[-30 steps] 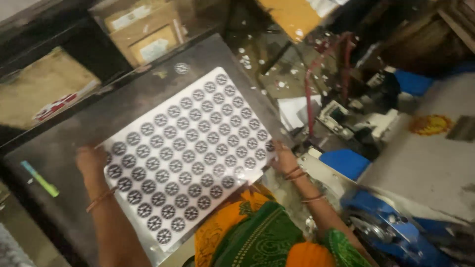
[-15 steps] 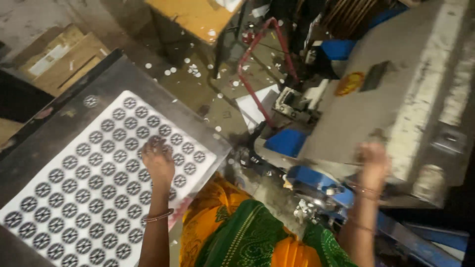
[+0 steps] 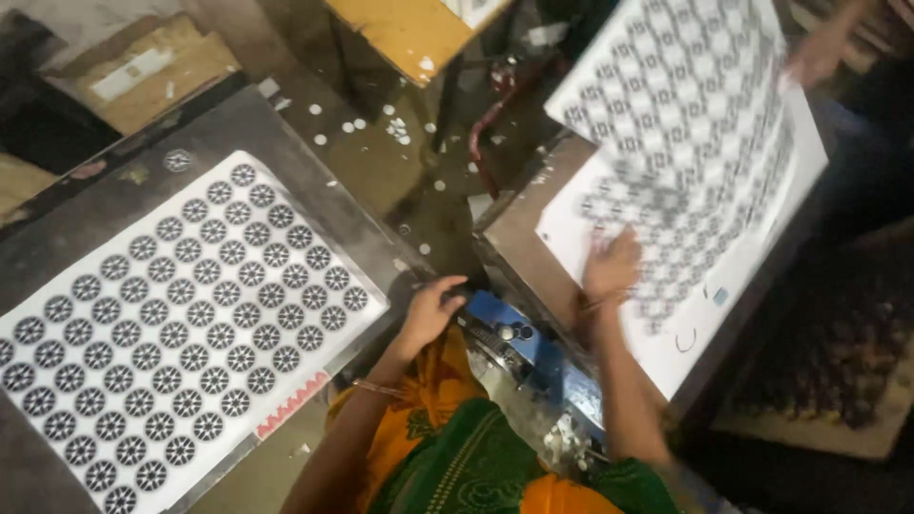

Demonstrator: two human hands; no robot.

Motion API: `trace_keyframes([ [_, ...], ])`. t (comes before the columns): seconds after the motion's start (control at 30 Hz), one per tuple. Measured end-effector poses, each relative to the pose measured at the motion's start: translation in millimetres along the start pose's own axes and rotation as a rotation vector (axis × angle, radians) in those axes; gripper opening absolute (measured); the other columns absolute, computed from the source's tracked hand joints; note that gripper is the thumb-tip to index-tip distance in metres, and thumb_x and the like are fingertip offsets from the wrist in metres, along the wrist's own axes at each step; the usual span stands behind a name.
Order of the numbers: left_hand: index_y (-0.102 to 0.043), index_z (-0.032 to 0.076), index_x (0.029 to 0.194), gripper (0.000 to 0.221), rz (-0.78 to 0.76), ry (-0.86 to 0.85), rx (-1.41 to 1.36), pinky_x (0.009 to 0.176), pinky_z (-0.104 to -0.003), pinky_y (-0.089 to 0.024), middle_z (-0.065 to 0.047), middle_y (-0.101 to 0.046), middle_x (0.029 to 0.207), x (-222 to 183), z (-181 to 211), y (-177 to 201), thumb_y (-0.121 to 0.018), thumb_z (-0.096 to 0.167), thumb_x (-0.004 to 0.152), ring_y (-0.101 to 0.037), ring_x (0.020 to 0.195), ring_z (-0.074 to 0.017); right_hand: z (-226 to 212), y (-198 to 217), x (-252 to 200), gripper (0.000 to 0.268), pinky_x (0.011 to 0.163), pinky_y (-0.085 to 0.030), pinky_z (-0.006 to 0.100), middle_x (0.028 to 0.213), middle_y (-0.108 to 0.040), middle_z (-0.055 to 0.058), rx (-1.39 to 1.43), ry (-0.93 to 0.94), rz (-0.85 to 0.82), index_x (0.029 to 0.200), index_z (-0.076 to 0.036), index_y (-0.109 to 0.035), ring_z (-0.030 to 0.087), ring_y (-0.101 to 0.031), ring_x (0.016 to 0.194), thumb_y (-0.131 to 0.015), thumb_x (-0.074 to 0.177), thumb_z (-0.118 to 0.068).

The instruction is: The recorder is placing paper sheets with printed circular patterns onto a manual die-cutting press, operating the lever to cut the circles, and then removing the processed sheets.

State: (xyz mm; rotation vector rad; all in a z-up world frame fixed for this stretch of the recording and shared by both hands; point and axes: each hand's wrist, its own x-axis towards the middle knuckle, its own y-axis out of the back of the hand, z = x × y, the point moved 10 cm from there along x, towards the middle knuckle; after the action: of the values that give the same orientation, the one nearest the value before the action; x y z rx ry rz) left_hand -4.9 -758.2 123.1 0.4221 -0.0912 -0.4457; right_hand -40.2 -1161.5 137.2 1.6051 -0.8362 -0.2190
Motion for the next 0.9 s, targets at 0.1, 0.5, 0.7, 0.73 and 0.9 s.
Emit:
trace_keyframes([
  [0.1, -0.064, 0.001, 0.128, 0.041, 0.127, 0.008, -0.436, 0.089, -0.036, -0.053, -0.015, -0.073, 0.118, 28, -36, -13, -0.074, 0.013, 0.09, -0.067, 0.101, -0.0218, -183, 62, -97, 0.059, 0.097, -0.047, 0.056, 0.121, -0.066, 0.026, 0.234, 0.237, -0.155, 0.132, 0.004, -0.058, 0.041, -0.059, 0.114, -0.072, 0.09, -0.035],
  [0.5, -0.06, -0.002, 0.109, 0.032, 0.828, 0.613, -0.278, 0.056, -0.045, -0.041, -0.013, -0.06, 0.08, -210, -238, 424, -0.073, 0.024, 0.094, -0.051, 0.065, -0.0257, -373, 57, -253, 0.038, 0.111, -0.042, 0.048, 0.136, -0.069, 0.012, 0.833, 0.659, -0.771, 0.126, -0.014, -0.073, 0.033, -0.059, 0.13, -0.065, 0.098, -0.039],
  [0.7, -0.068, -0.006, 0.111, 0.043, 0.944, 0.545, -0.335, 0.069, -0.036, -0.055, -0.014, -0.073, 0.101, -358, -293, 535, -0.074, 0.021, 0.079, -0.07, 0.083, -0.0213, -435, -16, -334, 0.039, 0.107, -0.045, 0.047, 0.135, -0.067, 0.015, 0.7, 0.827, -0.806, 0.126, -0.01, -0.07, 0.035, -0.058, 0.128, -0.073, 0.093, -0.029],
  [0.73, -0.069, -0.009, 0.11, 0.045, 0.873, 0.747, -0.149, 0.078, -0.041, -0.054, -0.021, -0.074, 0.102, -377, -324, 541, -0.076, 0.027, 0.084, -0.071, 0.091, -0.0266, -433, -27, -345, 0.044, 0.107, -0.045, 0.047, 0.138, -0.064, 0.015, 0.682, 0.794, -0.879, 0.131, -0.01, -0.066, 0.034, -0.058, 0.128, -0.073, 0.092, -0.028],
  [0.9, -0.068, 0.0, 0.123, 0.047, 0.845, 0.842, 0.388, 0.091, -0.056, -0.051, -0.031, -0.071, 0.112, -394, -415, 597, -0.073, 0.035, 0.093, -0.066, 0.106, -0.0484, -448, 9, -330, 0.075, 0.11, -0.043, 0.047, 0.146, -0.059, 0.015, 0.551, 0.67, -0.925, 0.147, -0.014, -0.053, 0.035, -0.055, 0.132, -0.085, 0.08, -0.027],
])
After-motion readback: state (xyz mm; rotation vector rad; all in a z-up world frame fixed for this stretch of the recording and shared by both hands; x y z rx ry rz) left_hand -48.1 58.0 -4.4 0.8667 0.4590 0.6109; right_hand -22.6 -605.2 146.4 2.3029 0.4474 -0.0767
